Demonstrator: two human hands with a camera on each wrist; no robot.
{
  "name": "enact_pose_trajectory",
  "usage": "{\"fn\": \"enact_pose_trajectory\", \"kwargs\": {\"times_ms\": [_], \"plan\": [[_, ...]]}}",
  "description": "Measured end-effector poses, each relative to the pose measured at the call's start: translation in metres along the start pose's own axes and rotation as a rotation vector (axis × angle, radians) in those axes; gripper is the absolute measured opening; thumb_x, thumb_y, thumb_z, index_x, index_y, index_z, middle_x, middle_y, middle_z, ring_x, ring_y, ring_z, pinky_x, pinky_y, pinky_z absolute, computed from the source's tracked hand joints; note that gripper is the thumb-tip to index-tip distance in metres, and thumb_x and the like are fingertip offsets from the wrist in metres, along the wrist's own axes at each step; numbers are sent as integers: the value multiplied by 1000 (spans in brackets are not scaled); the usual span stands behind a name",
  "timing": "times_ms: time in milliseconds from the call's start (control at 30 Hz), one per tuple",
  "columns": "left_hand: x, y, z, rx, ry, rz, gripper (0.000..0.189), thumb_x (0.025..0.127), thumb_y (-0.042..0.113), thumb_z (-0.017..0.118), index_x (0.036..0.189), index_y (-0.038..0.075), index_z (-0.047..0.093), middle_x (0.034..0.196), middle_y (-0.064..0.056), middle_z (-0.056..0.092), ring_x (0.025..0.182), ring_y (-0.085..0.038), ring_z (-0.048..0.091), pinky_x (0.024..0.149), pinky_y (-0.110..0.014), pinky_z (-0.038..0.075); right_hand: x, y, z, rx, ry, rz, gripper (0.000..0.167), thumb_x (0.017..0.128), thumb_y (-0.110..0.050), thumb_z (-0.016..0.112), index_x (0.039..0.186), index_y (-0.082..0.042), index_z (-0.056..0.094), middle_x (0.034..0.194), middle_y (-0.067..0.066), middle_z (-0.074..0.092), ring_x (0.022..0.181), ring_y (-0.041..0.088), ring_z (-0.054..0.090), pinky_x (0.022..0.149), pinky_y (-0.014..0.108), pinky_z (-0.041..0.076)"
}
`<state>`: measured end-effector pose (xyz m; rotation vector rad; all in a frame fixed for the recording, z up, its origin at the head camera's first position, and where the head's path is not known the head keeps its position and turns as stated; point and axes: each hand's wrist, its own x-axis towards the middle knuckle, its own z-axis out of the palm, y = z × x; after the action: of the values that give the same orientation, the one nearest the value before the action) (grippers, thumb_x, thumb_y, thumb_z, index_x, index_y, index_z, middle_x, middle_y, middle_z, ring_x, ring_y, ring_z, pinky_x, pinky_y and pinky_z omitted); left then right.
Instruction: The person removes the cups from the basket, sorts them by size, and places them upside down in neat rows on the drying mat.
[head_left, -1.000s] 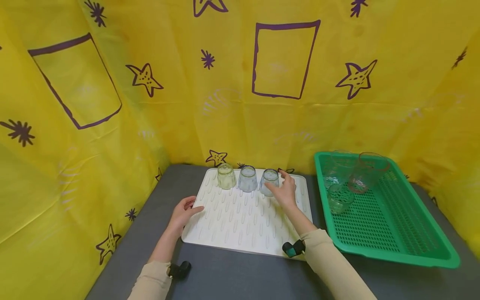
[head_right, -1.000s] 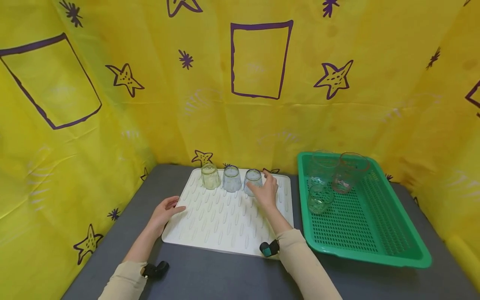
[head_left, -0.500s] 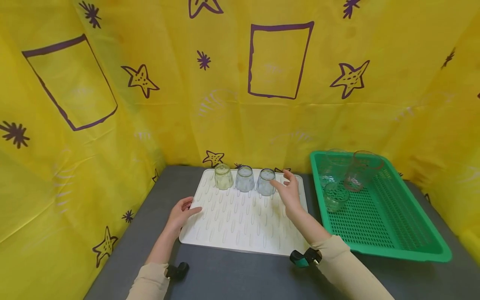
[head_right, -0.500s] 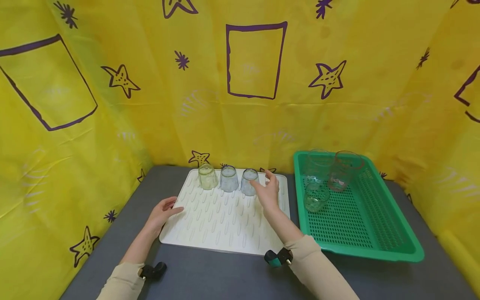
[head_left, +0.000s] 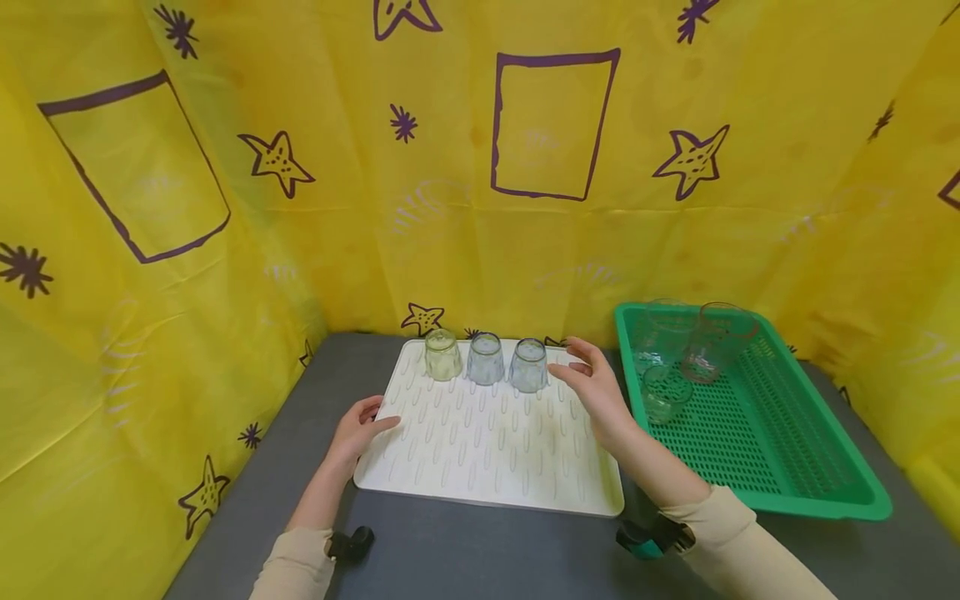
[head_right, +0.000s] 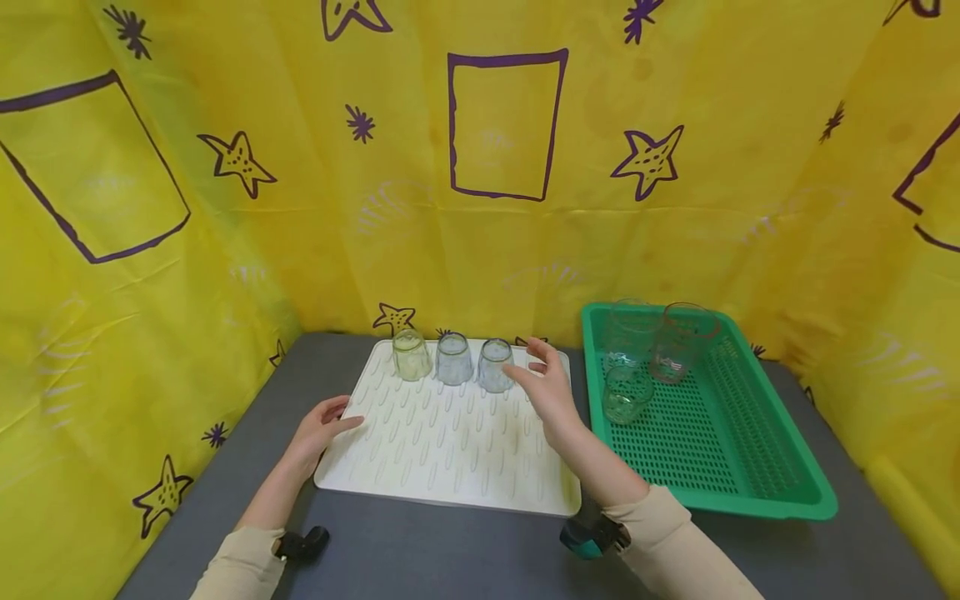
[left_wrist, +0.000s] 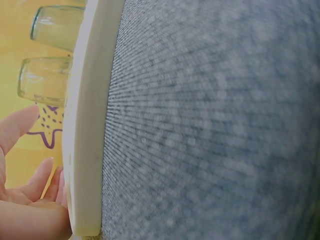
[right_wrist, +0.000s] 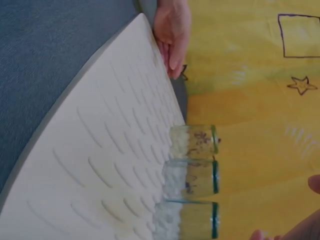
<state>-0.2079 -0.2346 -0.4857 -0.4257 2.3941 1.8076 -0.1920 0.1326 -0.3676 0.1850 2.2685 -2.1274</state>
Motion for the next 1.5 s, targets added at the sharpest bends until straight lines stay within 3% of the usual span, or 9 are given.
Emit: {"fn": "enact_pose_trajectory", "kwargs": {"times_ms": [200, 433, 667, 733, 1033, 1267, 1500], "plan": [[-1, 0, -3, 5, -14, 3, 70, 85, 15, 76, 143, -1, 40, 144, -20, 39, 134, -34, 33, 111, -48, 28, -9, -12, -30, -59, -87, -53, 67, 95, -19, 64, 151, -9, 29, 152, 13, 30, 126, 31, 35, 106, 48, 30], [0, -1, -4, 1, -22, -4, 71, 85, 13, 75, 144, -1, 37, 146, -20, 36, 135, -34, 31, 112, -47, 26, -8, -18, -74, -99, -84, -77, 75, 94, -28, 66, 153, -9, 24, 150, 15, 31, 120, 22, 40, 104, 44, 36], [2, -5, -6, 8, -26, -3, 73, 85, 16, 76, 145, 0, 36, 147, -20, 35, 135, -34, 30, 112, -48, 27, -1, -21, -110, -135, -83, -113, 73, 95, -33, 65, 152, -8, 27, 133, -2, 42, 109, 10, 50, 84, 20, 47], [2, -5, -6, 7, -26, -6, 74, 85, 16, 76, 144, 0, 37, 147, -21, 34, 135, -35, 30, 112, -49, 26, 1, -21, -118, -159, -91, -124, 72, 95, -32, 65, 151, -7, 28, 131, -2, 42, 107, 10, 50, 83, 19, 47], [1, -5, -5, -5, -31, 0, 73, 84, 15, 76, 144, -1, 37, 148, -21, 35, 136, -35, 29, 113, -48, 25, 15, -17, -153, -359, -147, -100, 77, 96, -36, 62, 154, -6, 21, 150, 19, 29, 116, 15, 45, 87, 24, 46], [3, -7, -3, 0, -36, 8, 72, 84, 14, 76, 144, -1, 38, 147, -21, 36, 135, -35, 31, 112, -48, 26, 26, -10, -179, -503, -211, -84, 76, 95, -36, 64, 152, -4, 24, 149, 22, 31, 120, 31, 42, 85, 34, 50], [1, -5, -2, -1, -41, 5, 72, 85, 14, 76, 144, -1, 38, 147, -21, 36, 135, -35, 31, 112, -48, 26, 40, -3, -203, -631, -271, -81, 76, 94, -36, 65, 150, -2, 28, 146, 25, 34, 122, 38, 40, 86, 46, 48]]}}
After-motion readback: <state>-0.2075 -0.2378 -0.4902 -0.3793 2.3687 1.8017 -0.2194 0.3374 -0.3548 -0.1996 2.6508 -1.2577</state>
